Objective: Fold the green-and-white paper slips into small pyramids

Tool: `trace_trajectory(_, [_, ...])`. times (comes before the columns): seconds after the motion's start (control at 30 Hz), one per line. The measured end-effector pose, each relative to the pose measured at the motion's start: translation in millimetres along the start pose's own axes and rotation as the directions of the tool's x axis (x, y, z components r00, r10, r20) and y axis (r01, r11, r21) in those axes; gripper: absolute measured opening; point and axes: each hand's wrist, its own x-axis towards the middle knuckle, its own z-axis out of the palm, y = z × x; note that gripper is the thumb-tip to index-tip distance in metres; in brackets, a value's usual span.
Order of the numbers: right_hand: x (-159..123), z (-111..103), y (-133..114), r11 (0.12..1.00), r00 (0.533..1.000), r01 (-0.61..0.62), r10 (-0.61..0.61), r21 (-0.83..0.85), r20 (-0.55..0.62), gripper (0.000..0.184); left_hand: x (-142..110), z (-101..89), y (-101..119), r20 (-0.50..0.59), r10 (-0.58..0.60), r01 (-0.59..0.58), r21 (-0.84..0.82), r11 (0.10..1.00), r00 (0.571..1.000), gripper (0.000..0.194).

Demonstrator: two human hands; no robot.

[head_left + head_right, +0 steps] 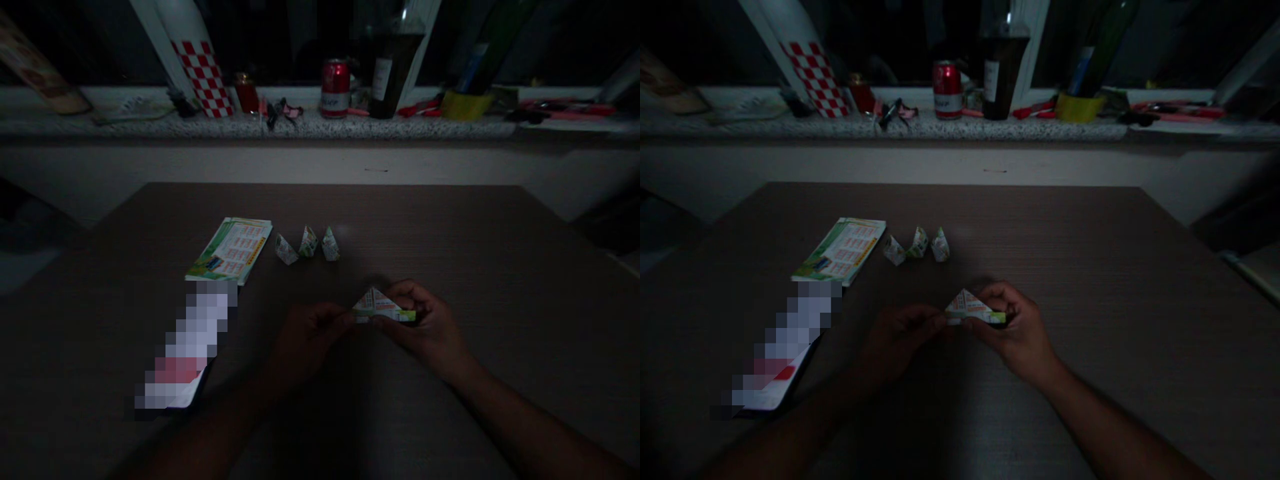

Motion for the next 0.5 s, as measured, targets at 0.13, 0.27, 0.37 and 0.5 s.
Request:
trace_trajectory(0.13, [-0.7, 0.4, -0.2, 0.997, 0.999, -0.037, 0.037, 0.069, 0.014, 0.029, -1.6, -1.2, -0.7, 0.037, 0.088, -0.093, 0.157, 0.983, 0.995, 0.035])
trace_trajectory(0.27, [-0.8, -1.1, 0.9, 0.986, 0.996, -0.082, 0.077, 0.142, 0.042, 0.034, -3.8, -1.2, 0.9, 0.083, 0.188, -0.204, 0.282, 0.937, 0.979, 0.036])
trace_trajectory(0.37, [-0.5, -2.4, 2.2, 0.976, 0.995, -0.096, 0.086, 0.195, 0.059, 0.035, -4.8, 0.0, 2.3, 0.090, 0.275, -0.289, 0.349, 0.891, 0.957, 0.038])
trace_trajectory(0.5, [-0.7, -3.1, 2.9, 0.960, 0.991, -0.108, 0.085, 0.259, 0.098, 0.037, -5.7, 1.9, 1.8, 0.114, 0.325, -0.344, 0.286, 0.894, 0.939, 0.041])
